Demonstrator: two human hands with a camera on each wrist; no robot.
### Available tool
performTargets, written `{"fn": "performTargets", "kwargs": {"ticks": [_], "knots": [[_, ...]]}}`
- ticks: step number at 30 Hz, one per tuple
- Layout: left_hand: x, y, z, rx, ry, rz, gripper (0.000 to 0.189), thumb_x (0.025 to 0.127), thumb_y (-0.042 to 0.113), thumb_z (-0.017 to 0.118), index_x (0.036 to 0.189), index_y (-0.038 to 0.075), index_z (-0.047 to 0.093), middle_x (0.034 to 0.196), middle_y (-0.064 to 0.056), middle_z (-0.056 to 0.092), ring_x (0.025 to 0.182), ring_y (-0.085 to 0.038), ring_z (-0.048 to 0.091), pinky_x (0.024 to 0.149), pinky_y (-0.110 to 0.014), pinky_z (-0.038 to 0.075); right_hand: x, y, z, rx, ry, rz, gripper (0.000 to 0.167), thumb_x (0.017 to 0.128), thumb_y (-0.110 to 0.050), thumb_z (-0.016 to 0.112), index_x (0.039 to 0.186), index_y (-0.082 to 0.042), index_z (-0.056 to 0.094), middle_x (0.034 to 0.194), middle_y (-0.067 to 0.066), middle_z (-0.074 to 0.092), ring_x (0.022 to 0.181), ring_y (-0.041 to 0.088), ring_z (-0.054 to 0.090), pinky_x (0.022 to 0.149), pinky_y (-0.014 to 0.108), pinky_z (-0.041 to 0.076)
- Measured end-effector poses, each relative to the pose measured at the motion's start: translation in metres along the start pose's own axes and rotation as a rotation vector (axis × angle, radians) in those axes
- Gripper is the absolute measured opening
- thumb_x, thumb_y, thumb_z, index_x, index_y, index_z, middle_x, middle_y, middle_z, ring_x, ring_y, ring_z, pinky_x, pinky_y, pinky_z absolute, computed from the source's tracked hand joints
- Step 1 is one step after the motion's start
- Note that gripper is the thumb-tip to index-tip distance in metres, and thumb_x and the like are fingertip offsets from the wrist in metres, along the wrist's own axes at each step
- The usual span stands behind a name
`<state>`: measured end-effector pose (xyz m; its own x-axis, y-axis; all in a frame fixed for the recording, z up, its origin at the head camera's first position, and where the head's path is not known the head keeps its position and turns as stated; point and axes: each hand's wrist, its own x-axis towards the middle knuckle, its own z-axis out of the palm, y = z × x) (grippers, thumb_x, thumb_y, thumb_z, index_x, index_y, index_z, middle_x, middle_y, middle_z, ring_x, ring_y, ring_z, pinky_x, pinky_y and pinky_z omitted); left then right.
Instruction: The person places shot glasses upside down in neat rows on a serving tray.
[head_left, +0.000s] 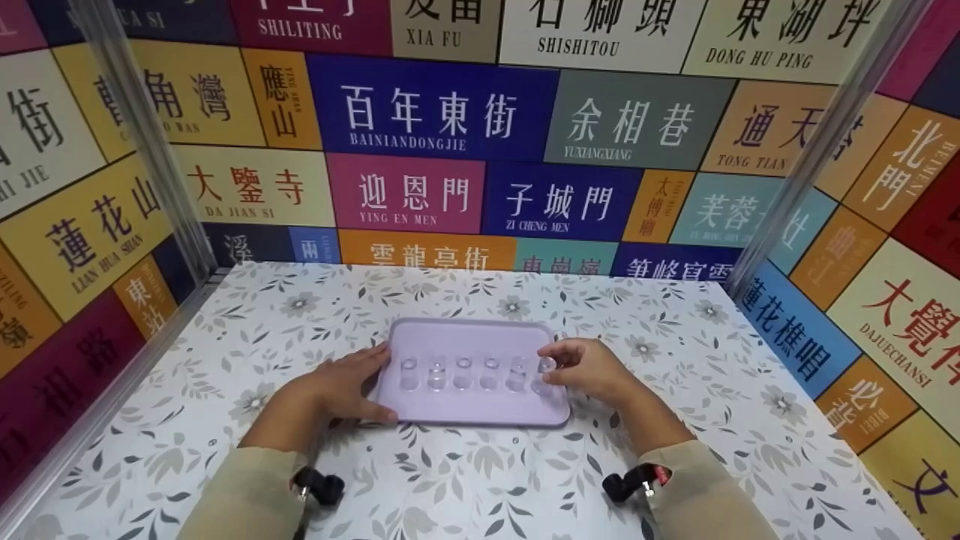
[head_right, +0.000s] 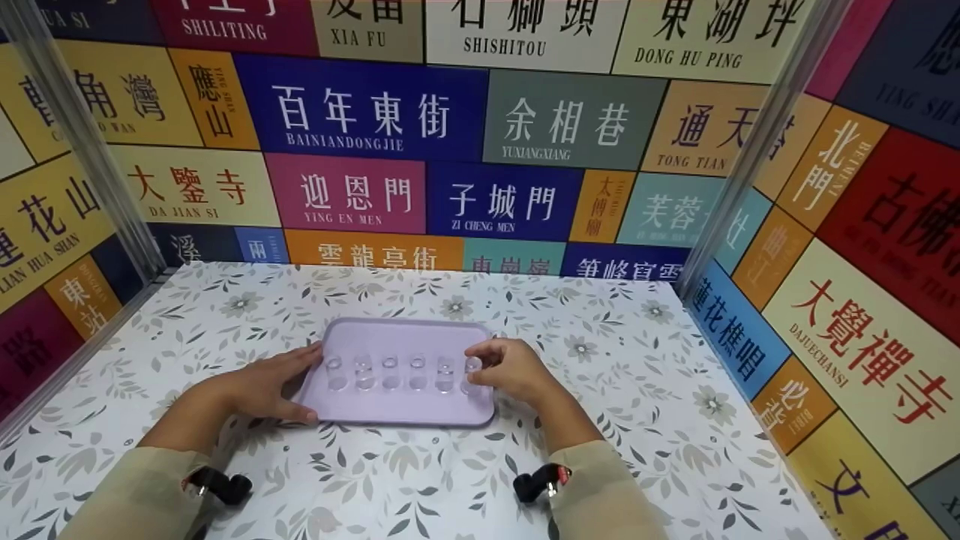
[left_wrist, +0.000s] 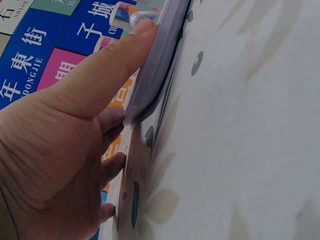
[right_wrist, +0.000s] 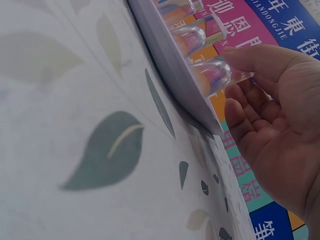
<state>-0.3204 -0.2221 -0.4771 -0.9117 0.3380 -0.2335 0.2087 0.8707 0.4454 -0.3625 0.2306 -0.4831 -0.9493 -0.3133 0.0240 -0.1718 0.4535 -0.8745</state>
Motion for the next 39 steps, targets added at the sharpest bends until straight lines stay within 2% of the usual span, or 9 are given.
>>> {"fn": "performTargets", "kwargs": {"ticks": [3, 10, 17, 25, 33, 39], "knots": [[0.0, 0.001, 0.0, -0.002, 0.002, 0.002, 0.128, 0.074, 0.077, 0.084, 0.173, 0.026, 0.02, 0.183, 0.005, 0.013, 0.169, -0.037, 0.013, 0.134, -0.072, 0.004, -0.001, -0.001, 0.001, 0.008, -0.007, 0.009, 0.042, 0.081, -0.014, 0.092, 0.122, -0.012, 0.079, 0.104, 0.006, 0.076, 0.095, 0.017, 0.067, 0.081, 0.023, 0.06], [-0.001, 0.001, -0.001, 0.003, -0.002, 0.004, 0.129, 0.074, 0.077, 0.083, 0.173, 0.025, 0.019, 0.183, 0.006, 0.012, 0.17, -0.036, 0.013, 0.134, -0.071, 0.004, -0.003, -0.002, 0.003, 0.005, -0.014, 0.005, 0.044, 0.082, -0.013, 0.092, 0.123, -0.011, 0.078, 0.106, 0.008, 0.075, 0.096, 0.018, 0.067, 0.082, 0.024, 0.06], [0.0, -0.001, -0.001, -0.002, -0.011, 0.003, 0.129, 0.074, 0.077, 0.084, 0.173, 0.025, 0.018, 0.183, 0.003, 0.011, 0.17, -0.037, 0.011, 0.134, -0.072, 0.004, -0.003, -0.002, 0.0, -0.009, -0.018, -0.018, 0.056, 0.083, -0.018, 0.091, 0.134, -0.005, 0.073, 0.117, 0.011, 0.075, 0.1, 0.018, 0.066, 0.085, 0.024, 0.058], [0.0, -0.001, 0.0, -0.014, -0.005, -0.013, 0.131, 0.072, 0.078, 0.084, 0.173, 0.028, 0.018, 0.183, 0.002, 0.012, 0.169, -0.038, 0.012, 0.134, -0.071, 0.002, -0.008, -0.005, -0.01, 0.05, 0.023, -0.007, 0.054, 0.088, -0.014, 0.086, 0.138, -0.001, 0.07, 0.133, 0.02, 0.071, 0.107, 0.019, 0.067, 0.083, 0.02, 0.061], [0.002, 0.001, 0.001, -0.007, -0.003, 0.006, 0.131, 0.073, 0.078, 0.083, 0.173, 0.024, 0.018, 0.183, 0.0, 0.013, 0.169, -0.039, 0.014, 0.134, -0.073, 0.004, -0.017, -0.001, -0.025, 0.013, 0.068, 0.012, 0.054, 0.089, -0.02, 0.088, 0.138, -0.007, 0.071, 0.131, 0.016, 0.073, 0.106, 0.019, 0.068, 0.078, 0.022, 0.061], [0.003, -0.002, 0.001, 0.0, -0.006, -0.01, 0.132, 0.071, 0.08, 0.083, 0.173, 0.027, 0.017, 0.183, 0.001, 0.012, 0.169, -0.039, 0.013, 0.134, -0.072, 0.004, -0.024, 0.008, -0.035, 0.036, 0.083, 0.02, 0.053, 0.09, -0.018, 0.087, 0.138, -0.006, 0.071, 0.131, 0.023, 0.071, 0.104, 0.018, 0.068, 0.078, 0.021, 0.061]]}}
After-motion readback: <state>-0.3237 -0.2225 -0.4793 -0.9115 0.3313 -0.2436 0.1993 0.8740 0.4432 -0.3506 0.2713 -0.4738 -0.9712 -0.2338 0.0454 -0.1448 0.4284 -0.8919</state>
